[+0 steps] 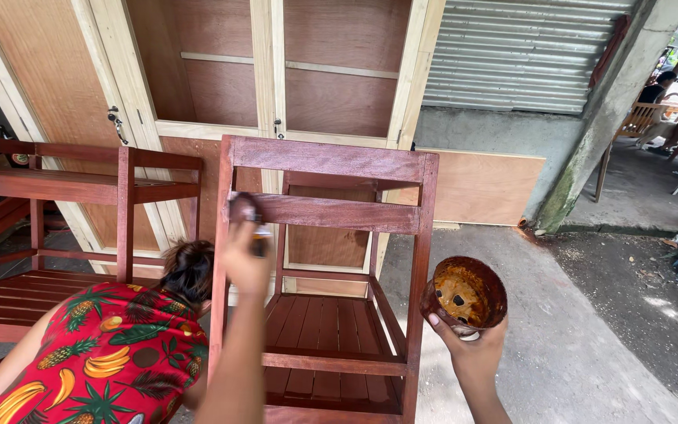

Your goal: The person applies reddish-brown wood stain to wooden chair frames using a brush, holding a coconut-shell container of stain in one hand and brushing rails, slats and legs. Midway, the person refills the container by pouring stain from a plastic bottle, then resumes brushing the chair frames.

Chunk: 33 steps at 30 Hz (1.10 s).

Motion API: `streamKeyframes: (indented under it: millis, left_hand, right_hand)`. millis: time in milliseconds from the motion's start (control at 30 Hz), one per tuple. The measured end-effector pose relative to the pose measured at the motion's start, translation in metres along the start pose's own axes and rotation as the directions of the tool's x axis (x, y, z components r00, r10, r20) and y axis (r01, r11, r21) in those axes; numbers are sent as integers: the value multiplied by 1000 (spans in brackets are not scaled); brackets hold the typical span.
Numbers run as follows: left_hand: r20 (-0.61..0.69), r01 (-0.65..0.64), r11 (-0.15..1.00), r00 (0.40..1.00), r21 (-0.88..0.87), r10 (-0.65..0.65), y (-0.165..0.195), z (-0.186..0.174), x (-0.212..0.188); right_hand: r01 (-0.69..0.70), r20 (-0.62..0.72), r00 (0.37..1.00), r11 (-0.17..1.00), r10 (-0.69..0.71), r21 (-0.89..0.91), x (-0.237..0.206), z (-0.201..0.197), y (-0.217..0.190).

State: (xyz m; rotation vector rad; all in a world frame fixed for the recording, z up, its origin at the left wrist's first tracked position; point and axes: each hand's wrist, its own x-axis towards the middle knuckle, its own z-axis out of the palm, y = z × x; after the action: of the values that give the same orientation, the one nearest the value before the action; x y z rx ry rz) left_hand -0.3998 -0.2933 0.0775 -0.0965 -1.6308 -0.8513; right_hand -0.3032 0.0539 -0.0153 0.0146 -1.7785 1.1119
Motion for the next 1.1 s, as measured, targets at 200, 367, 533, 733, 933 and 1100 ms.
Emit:
streamKeyframes:
  millis: [200,367,533,733,933,1100]
  left_hand:
    - [211,57,990,977,-131,-28,132,58,-47]
    - [291,144,874,957,-464,-3,194,56,-51]
    - [220,170,658,975,-734,-7,207,59,-46]
    - [228,450,509,869,-734,-439,164,79,-31]
    - [67,435,609,845,-663,-531,89,68,-5]
    - [-10,409,581,812,-704,-583,26,50,17]
  right_hand:
    - [-60,52,997,997,63,-51,5,-17,-4]
    - [-89,2,996,995,90,-37,10,-43,-5]
    - [-97,-39,994,995,98,10,17,-64,0]
    - [-91,-42,995,995,89,-41,17,-64,7]
    - [-74,-4,997,997,74,-9,15,-46,6]
    - [-39,23,999,998,40,-43,12,-26,7]
